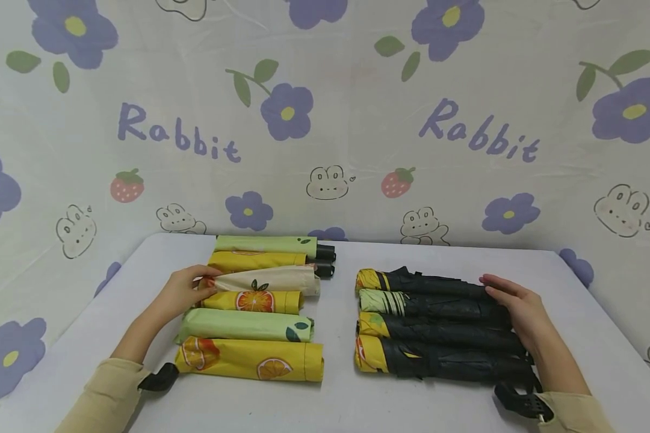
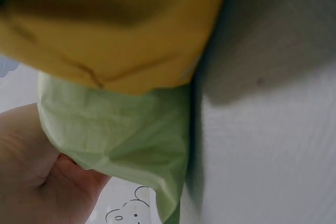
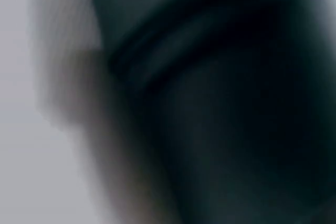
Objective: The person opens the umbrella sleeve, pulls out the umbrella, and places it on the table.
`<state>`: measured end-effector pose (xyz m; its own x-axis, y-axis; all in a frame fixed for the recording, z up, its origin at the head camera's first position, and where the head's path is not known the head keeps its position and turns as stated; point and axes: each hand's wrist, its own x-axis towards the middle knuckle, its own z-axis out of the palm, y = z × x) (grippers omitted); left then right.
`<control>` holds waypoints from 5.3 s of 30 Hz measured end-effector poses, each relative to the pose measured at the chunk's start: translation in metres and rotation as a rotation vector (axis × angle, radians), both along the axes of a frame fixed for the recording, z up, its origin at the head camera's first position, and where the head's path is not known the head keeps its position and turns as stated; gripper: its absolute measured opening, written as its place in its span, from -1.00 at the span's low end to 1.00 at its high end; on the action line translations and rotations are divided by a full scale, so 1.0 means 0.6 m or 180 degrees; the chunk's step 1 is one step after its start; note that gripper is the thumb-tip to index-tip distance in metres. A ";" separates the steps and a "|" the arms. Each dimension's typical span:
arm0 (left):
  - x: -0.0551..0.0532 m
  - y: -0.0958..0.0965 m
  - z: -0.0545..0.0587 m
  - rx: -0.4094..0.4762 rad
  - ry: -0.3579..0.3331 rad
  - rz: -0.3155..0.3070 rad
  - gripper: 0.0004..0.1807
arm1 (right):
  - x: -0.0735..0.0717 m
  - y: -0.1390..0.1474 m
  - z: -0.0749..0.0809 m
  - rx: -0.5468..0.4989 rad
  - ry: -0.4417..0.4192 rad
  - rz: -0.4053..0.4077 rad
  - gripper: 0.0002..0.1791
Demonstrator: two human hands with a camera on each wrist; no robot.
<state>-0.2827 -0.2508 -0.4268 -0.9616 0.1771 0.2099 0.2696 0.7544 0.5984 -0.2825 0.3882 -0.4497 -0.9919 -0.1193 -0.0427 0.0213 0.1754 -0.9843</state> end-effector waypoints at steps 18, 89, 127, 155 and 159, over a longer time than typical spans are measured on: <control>0.004 0.004 0.006 -0.0010 0.0152 -0.0031 -0.57 | 0.001 -0.034 0.030 -0.0754 0.0171 -0.0400 -0.59; -0.056 0.022 0.049 0.0158 -0.0152 0.0071 -0.45 | -0.061 -0.343 0.106 -0.0226 0.0165 0.0023 -0.41; -0.065 0.026 0.022 0.0167 -0.0104 0.0065 -0.55 | -0.084 -0.484 0.070 0.0268 -0.0362 0.0049 -0.48; -0.059 0.025 0.028 0.0170 -0.0180 0.0016 -0.55 | -0.098 -0.516 0.039 0.1095 -0.0008 -0.0202 -0.48; -0.059 0.024 0.027 0.0154 -0.0159 0.0001 -0.56 | -0.097 -0.517 0.037 0.1217 0.0115 -0.0298 -0.53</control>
<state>-0.3181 -0.2361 -0.4108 -0.9711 0.1675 0.1698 0.2381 0.7243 0.6471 -0.3410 0.0782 -0.4275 -0.9994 -0.0105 -0.0315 0.0212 0.5284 -0.8487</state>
